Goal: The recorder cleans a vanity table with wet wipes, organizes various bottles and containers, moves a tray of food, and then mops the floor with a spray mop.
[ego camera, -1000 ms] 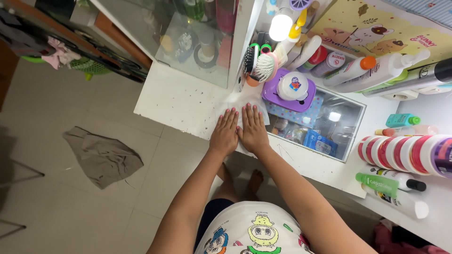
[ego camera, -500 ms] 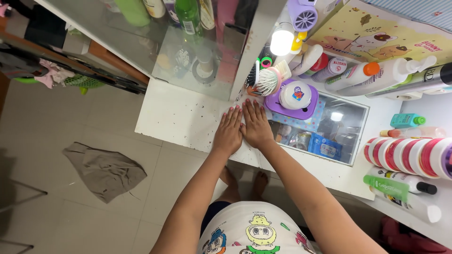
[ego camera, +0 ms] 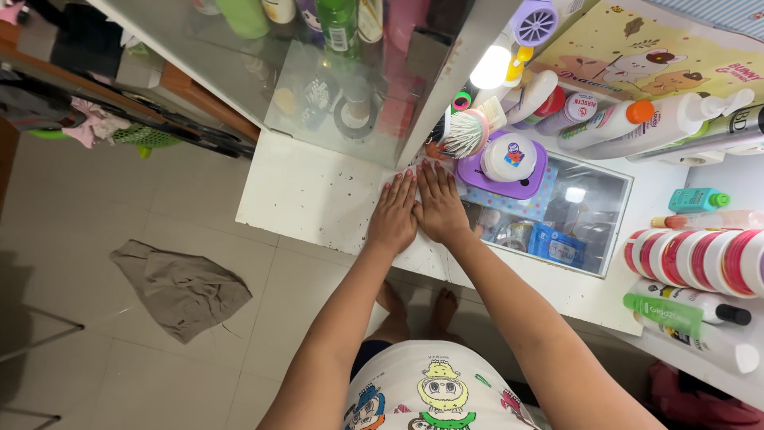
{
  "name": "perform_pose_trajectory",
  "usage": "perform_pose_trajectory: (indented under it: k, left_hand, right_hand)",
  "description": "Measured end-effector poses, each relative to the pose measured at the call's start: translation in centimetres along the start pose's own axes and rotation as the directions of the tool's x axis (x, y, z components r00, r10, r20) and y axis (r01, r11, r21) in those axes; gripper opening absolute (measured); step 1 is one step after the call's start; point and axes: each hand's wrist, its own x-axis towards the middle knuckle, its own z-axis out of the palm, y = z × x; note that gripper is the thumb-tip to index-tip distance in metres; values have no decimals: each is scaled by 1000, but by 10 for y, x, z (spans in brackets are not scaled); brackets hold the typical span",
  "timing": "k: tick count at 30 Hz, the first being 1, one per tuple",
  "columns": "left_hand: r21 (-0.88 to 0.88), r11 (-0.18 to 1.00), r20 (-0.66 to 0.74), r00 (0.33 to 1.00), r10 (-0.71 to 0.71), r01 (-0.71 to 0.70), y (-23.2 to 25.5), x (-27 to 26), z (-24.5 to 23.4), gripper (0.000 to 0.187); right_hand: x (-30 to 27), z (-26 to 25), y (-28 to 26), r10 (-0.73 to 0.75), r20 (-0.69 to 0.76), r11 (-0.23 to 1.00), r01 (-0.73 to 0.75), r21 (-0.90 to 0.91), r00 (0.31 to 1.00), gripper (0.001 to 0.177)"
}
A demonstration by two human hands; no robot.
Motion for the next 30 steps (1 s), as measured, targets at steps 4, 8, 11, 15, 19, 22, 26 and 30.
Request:
perform_pose_trajectory:
  k: [4, 8, 11, 15, 19, 22, 26, 30]
  left_hand:
    - [9, 1000, -44, 999, -4, 5, 3, -18, 1, 63]
    - [0, 1000, -16, 999, -28, 28, 6, -48, 4, 66]
    - [-50, 998, -45, 998, -42, 40, 9, -74, 7, 65]
    - [-98, 992, -68, 994, -91, 84, 17, -101, 15, 61]
    - [-107, 987, -79, 988, -133, 124, 20, -115, 13, 61]
    - [-71, 986, -42, 987, -157, 154, 25, -122, 14, 65]
    - [-95, 971, -41, 973, -226, 221, 35, -133, 15, 63]
    - [-178, 936, -101, 940, -325, 304, 53, -138, 25, 62]
  right_hand:
    - [-17, -1, -10, 15, 1, 1000, -15, 24, 1000, 76]
    - [-41, 0, -24, 4, 0, 999, -4, 51, 1000, 77]
    - [-59, 5, -35, -16, 16, 998, 14, 67, 1000, 78]
    - [-80, 13, -44, -76, 26, 996, 75, 43, 997, 77]
    - [-85, 12, -51, -117, 65, 992, 114, 52, 991, 78]
    - [-89, 13, -50, -146, 94, 989, 143, 37, 985, 79]
    - [-90, 12, -47, -236, 115, 972, 236, 19, 965, 77]
    - [-85, 2, -38, -357, 184, 931, 366, -14, 916, 76]
